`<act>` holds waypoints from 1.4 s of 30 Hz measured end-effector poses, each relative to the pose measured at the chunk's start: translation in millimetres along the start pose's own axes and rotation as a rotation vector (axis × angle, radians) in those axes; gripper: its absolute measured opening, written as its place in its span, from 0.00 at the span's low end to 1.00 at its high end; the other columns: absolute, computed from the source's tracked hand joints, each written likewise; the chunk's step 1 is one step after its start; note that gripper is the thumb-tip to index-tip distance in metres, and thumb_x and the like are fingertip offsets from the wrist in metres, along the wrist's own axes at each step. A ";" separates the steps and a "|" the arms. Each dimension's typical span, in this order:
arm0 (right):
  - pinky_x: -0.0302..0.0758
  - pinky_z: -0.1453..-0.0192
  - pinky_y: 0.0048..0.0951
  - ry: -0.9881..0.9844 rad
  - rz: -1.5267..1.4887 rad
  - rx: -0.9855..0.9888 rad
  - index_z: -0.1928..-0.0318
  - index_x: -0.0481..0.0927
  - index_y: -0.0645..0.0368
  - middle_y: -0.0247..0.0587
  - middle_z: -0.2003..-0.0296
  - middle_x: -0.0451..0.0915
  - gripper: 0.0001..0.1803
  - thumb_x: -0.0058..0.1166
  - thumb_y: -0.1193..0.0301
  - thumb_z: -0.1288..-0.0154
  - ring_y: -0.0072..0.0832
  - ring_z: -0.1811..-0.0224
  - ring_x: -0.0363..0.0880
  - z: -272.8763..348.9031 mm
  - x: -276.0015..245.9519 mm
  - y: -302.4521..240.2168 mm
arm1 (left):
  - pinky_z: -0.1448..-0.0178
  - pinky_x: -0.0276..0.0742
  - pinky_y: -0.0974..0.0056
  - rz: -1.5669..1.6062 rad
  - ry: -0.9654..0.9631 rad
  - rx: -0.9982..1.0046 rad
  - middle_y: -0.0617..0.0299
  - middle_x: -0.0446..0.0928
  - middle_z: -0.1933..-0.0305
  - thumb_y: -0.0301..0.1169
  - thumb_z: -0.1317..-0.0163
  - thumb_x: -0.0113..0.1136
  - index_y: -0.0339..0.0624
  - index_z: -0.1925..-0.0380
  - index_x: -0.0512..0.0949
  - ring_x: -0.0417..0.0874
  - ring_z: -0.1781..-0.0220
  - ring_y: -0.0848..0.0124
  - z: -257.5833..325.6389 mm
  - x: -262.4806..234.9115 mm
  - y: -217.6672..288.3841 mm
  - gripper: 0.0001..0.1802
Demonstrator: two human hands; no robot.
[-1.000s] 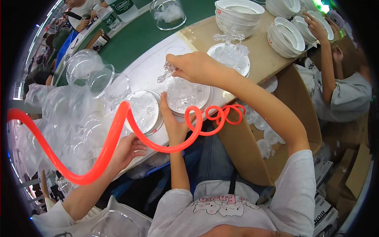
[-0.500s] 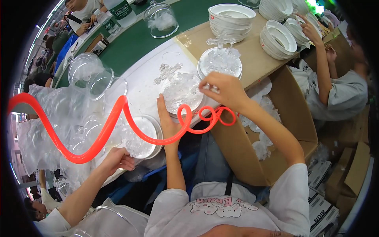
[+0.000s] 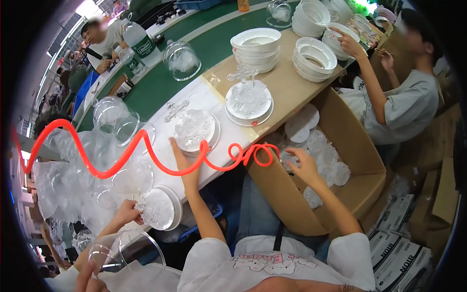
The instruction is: The worker cleans glass domes using an air duster and assembles them onto plastic bases before placing them into a box.
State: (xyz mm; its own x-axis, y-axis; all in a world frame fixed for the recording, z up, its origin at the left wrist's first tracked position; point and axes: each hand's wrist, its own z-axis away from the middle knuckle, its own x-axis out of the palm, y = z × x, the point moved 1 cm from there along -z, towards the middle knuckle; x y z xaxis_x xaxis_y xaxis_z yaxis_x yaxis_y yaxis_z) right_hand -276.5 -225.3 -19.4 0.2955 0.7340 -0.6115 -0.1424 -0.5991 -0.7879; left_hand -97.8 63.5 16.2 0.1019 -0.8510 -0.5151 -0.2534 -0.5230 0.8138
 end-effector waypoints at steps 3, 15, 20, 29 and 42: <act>0.71 0.49 0.35 0.038 0.031 -0.063 0.44 0.67 0.59 0.50 0.53 0.74 0.28 0.54 0.59 0.42 0.41 0.53 0.75 11.3 20.3 63.1 | 0.30 0.47 0.57 -0.122 0.160 0.242 0.43 0.48 0.31 0.35 0.49 0.65 0.29 0.36 0.50 0.51 0.29 0.56 21.4 10.4 12.1 0.46; 0.70 0.48 0.27 -0.159 -0.528 -0.003 0.47 0.71 0.58 0.38 0.54 0.77 0.17 0.46 0.73 0.37 0.26 0.53 0.75 45.7 14.3 57.4 | 0.63 0.68 0.71 1.038 -0.641 -0.056 0.62 0.67 0.66 0.39 0.40 0.52 0.33 0.41 0.62 0.68 0.66 0.76 106.3 68.7 59.5 0.30; 0.73 0.72 0.25 0.027 -0.564 0.639 0.62 0.75 0.67 0.46 0.73 0.78 0.37 0.45 0.39 0.43 0.26 0.75 0.77 59.1 17.0 116.6 | 0.81 0.56 0.72 0.961 -0.920 -0.195 0.65 0.67 0.85 0.51 0.40 0.52 0.31 0.74 0.78 0.65 0.84 0.76 156.2 61.8 74.4 0.28; 0.71 0.48 0.38 -0.739 -0.115 0.620 0.50 0.76 0.63 0.57 0.52 0.75 0.51 0.37 0.27 0.53 0.45 0.48 0.73 75.9 34.9 128.3 | 0.73 0.66 0.65 1.143 -2.149 0.016 0.53 0.77 0.77 0.45 0.40 0.55 0.32 0.74 0.81 0.75 0.77 0.64 242.9 70.4 143.3 0.23; 0.73 0.61 0.40 -0.276 -0.210 0.713 0.65 0.75 0.69 0.60 0.68 0.78 0.26 0.55 0.57 0.58 0.46 0.63 0.79 156.9 -12.2 89.8 | 0.76 0.73 0.68 1.254 -2.360 -0.651 0.53 0.76 0.75 0.55 0.42 0.52 0.23 0.64 0.76 0.77 0.80 0.67 207.2 132.0 165.7 0.36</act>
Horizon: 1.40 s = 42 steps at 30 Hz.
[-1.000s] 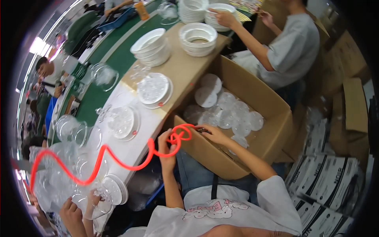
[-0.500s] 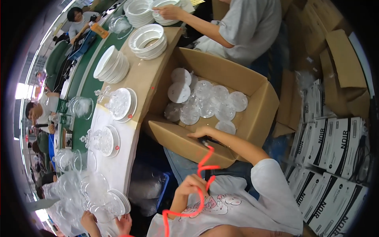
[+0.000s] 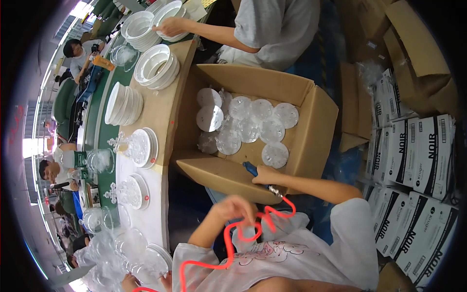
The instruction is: The worker cleans glass domes using an air duster and assembles them onto plastic bases before placing them into a box.
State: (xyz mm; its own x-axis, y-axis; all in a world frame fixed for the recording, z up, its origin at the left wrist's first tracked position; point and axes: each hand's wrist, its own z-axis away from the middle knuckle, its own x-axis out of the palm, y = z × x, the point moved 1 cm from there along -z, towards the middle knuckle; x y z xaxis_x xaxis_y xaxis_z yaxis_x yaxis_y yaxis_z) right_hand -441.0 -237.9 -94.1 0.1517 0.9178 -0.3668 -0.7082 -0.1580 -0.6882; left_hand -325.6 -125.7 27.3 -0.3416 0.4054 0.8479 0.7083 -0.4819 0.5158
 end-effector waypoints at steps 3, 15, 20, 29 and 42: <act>0.71 0.56 0.45 0.239 -0.076 -0.116 0.54 0.67 0.66 0.61 0.62 0.74 0.30 0.56 0.62 0.58 0.53 0.58 0.75 16.6 8.3 10.4 | 0.77 0.72 0.72 -0.496 0.697 0.004 0.55 0.76 0.74 0.46 0.42 0.56 0.33 0.59 0.73 0.78 0.77 0.71 -32.0 -51.5 67.7 0.24; 0.72 0.64 0.42 0.489 -0.556 -0.242 0.45 0.64 0.63 0.60 0.67 0.74 0.31 0.54 0.70 0.53 0.52 0.65 0.76 63.8 -2.4 5.2 | 0.50 0.70 0.47 -1.667 1.870 -0.658 0.42 0.71 0.52 0.58 0.65 0.68 0.38 0.44 0.63 0.73 0.49 0.48 -25.2 -327.2 96.3 0.51; 0.72 0.65 0.38 0.419 -0.525 -0.220 0.44 0.63 0.60 0.51 0.69 0.75 0.31 0.55 0.71 0.51 0.45 0.69 0.77 62.4 -12.1 -17.0 | 0.53 0.73 0.55 -1.298 1.843 -0.483 0.41 0.79 0.63 0.63 0.65 0.65 0.25 0.63 0.77 0.80 0.57 0.52 14.4 -362.8 122.0 0.45; 0.74 0.55 0.30 0.250 -0.867 -0.253 0.41 0.60 0.59 0.42 0.58 0.77 0.32 0.51 0.76 0.49 0.29 0.60 0.77 45.4 2.1 3.9 | 0.55 0.73 0.57 -1.507 1.787 -0.270 0.44 0.79 0.67 0.49 0.60 0.65 0.28 0.62 0.76 0.81 0.59 0.53 -3.3 -289.0 141.5 0.34; 0.73 0.63 0.23 -0.285 -1.478 -0.148 0.47 0.66 0.58 0.38 0.68 0.75 0.24 0.55 0.70 0.44 0.24 0.66 0.77 64.0 -15.4 -14.7 | 0.44 0.55 0.30 0.164 1.119 0.567 0.57 0.60 0.36 0.54 0.52 0.44 0.54 0.41 0.62 0.60 0.36 0.52 -54.9 -208.3 95.0 0.36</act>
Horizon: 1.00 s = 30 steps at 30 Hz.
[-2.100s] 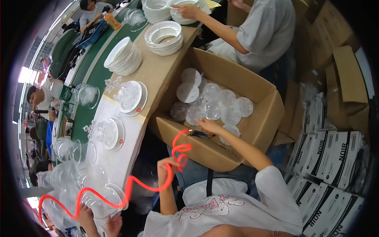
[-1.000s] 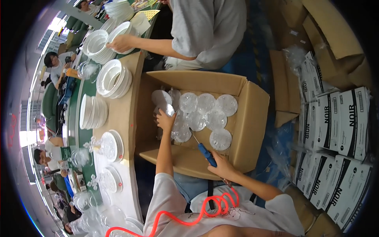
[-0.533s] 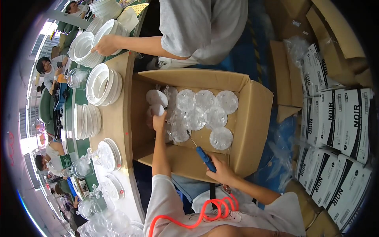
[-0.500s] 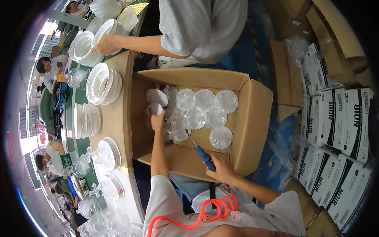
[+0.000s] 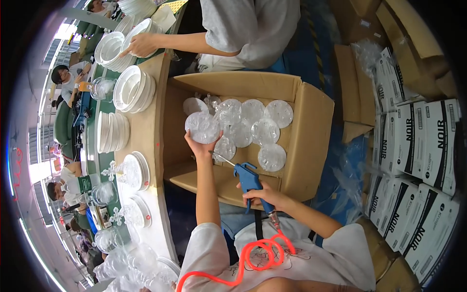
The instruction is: The worker cleans glass domes using an air duster and assembles them onto plastic bases before placing them into a box.
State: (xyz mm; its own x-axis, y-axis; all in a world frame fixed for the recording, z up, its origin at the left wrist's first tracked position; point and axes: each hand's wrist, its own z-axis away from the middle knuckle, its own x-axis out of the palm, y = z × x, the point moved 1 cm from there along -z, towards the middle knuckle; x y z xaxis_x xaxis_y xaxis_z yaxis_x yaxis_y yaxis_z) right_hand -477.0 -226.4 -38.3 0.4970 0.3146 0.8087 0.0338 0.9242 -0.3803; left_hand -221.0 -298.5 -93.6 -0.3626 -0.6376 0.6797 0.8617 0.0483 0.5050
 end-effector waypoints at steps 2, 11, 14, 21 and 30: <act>0.73 0.64 0.23 0.008 0.022 -0.016 0.47 0.66 0.59 0.38 0.69 0.74 0.24 0.55 0.71 0.44 0.23 0.68 0.77 -1.0 2.9 6.1 | 0.43 0.55 0.30 0.045 -0.050 0.009 0.56 0.60 0.36 0.54 0.51 0.44 0.54 0.40 0.61 0.58 0.35 0.52 1.8 9.2 -7.5 0.37; 0.71 0.67 0.26 0.346 0.428 -0.156 0.53 0.72 0.62 0.39 0.72 0.75 0.18 0.55 0.73 0.45 0.23 0.72 0.75 2.0 -1.3 25.2 | 0.43 0.54 0.24 0.032 -0.053 0.024 0.57 0.57 0.34 0.55 0.47 0.44 0.55 0.39 0.60 0.57 0.35 0.50 -5.3 -18.5 -14.8 0.35; 0.72 0.63 0.32 0.500 0.863 -0.454 0.52 0.72 0.63 0.43 0.73 0.77 0.19 0.55 0.71 0.44 0.30 0.71 0.76 7.7 -0.2 21.0 | 0.44 0.55 0.25 0.111 -0.020 0.043 0.57 0.59 0.35 0.55 0.46 0.43 0.55 0.41 0.62 0.58 0.35 0.50 -7.3 -26.5 -8.0 0.34; 0.71 0.65 0.45 0.525 0.958 -0.409 0.55 0.74 0.59 0.56 0.76 0.76 0.20 0.53 0.63 0.47 0.54 0.70 0.76 6.4 -8.2 -6.1 | 0.42 0.54 0.28 0.107 -0.011 0.101 0.57 0.58 0.34 0.57 0.49 0.43 0.55 0.39 0.60 0.57 0.34 0.50 -4.9 -27.7 -6.9 0.37; 0.73 0.62 0.41 0.554 0.973 -0.360 0.61 0.78 0.58 0.53 0.72 0.79 0.16 0.54 0.63 0.47 0.47 0.67 0.79 9.0 -9.0 -20.3 | 0.41 0.53 0.29 0.129 -0.031 0.106 0.57 0.58 0.34 0.58 0.52 0.46 0.54 0.39 0.61 0.57 0.33 0.50 -2.0 -28.9 -3.3 0.40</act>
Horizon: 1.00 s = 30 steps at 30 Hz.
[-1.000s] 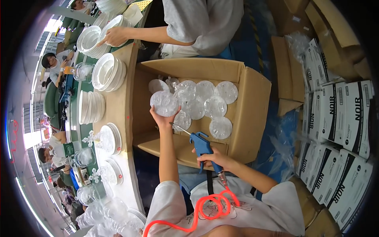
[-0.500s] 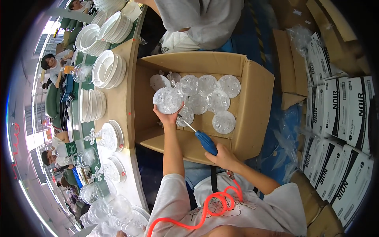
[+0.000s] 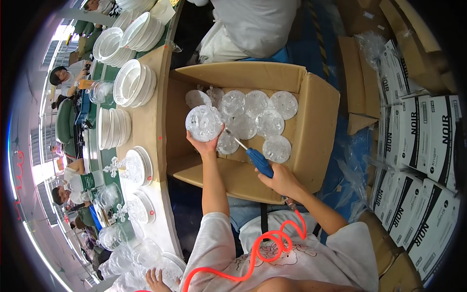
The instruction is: The worker cleans glass domes using an air duster and assembles them onto plastic bases before placing them into a box.
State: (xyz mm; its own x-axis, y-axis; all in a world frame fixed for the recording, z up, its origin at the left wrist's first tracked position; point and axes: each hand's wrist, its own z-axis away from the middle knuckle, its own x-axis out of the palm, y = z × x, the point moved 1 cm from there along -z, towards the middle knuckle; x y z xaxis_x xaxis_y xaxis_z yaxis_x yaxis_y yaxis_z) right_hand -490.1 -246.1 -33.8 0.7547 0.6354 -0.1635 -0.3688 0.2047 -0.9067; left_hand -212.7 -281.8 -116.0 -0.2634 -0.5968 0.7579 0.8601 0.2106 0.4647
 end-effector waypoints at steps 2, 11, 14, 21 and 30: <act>0.73 0.61 0.41 -0.138 0.042 -0.014 0.62 0.79 0.57 0.52 0.71 0.79 0.15 0.54 0.62 0.47 0.46 0.66 0.79 1.4 -0.3 -7.3 | 0.41 0.52 0.28 -0.007 0.000 0.009 0.57 0.57 0.34 0.58 0.52 0.46 0.54 0.39 0.61 0.57 0.33 0.50 0.4 0.6 0.9 0.40; 0.73 0.61 0.43 -0.024 0.026 -0.013 0.62 0.77 0.59 0.54 0.72 0.79 0.15 0.54 0.63 0.48 0.48 0.67 0.78 -3.4 -2.9 -5.8 | 0.40 0.50 0.28 0.060 -0.003 0.010 0.57 0.57 0.33 0.58 0.52 0.47 0.54 0.39 0.61 0.56 0.33 0.49 0.4 0.3 4.4 0.40; 0.73 0.62 0.39 -0.180 0.155 -0.061 0.61 0.77 0.59 0.51 0.73 0.79 0.15 0.54 0.63 0.46 0.45 0.68 0.79 -1.0 7.5 -7.4 | 0.41 0.51 0.27 0.106 -0.023 -0.001 0.58 0.57 0.34 0.57 0.52 0.46 0.55 0.39 0.62 0.56 0.33 0.49 -0.8 -1.5 6.8 0.39; 0.71 0.67 0.44 -0.104 0.179 -0.142 0.64 0.76 0.60 0.53 0.79 0.76 0.14 0.53 0.64 0.47 0.50 0.74 0.76 -7.6 10.4 -24.2 | 0.41 0.53 0.27 -0.056 0.022 -0.024 0.59 0.57 0.34 0.56 0.49 0.44 0.57 0.40 0.62 0.56 0.34 0.51 1.2 0.2 -1.1 0.36; 0.73 0.65 0.48 -0.179 0.347 -0.139 0.62 0.74 0.59 0.53 0.78 0.77 0.14 0.52 0.65 0.48 0.53 0.73 0.77 -15.6 -2.0 -22.0 | 0.41 0.53 0.28 -0.002 0.064 0.006 0.58 0.58 0.34 0.57 0.48 0.43 0.55 0.40 0.62 0.57 0.34 0.51 3.8 -0.6 -1.0 0.36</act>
State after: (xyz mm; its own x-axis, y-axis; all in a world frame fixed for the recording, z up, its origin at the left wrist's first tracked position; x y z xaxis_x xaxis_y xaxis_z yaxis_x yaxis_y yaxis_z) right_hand -475.0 -263.5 -19.6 0.4878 0.7710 -0.4095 -0.4987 -0.1389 -0.8555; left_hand -215.0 -278.7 -115.3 -0.2367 -0.6459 0.7258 0.8566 0.2138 0.4696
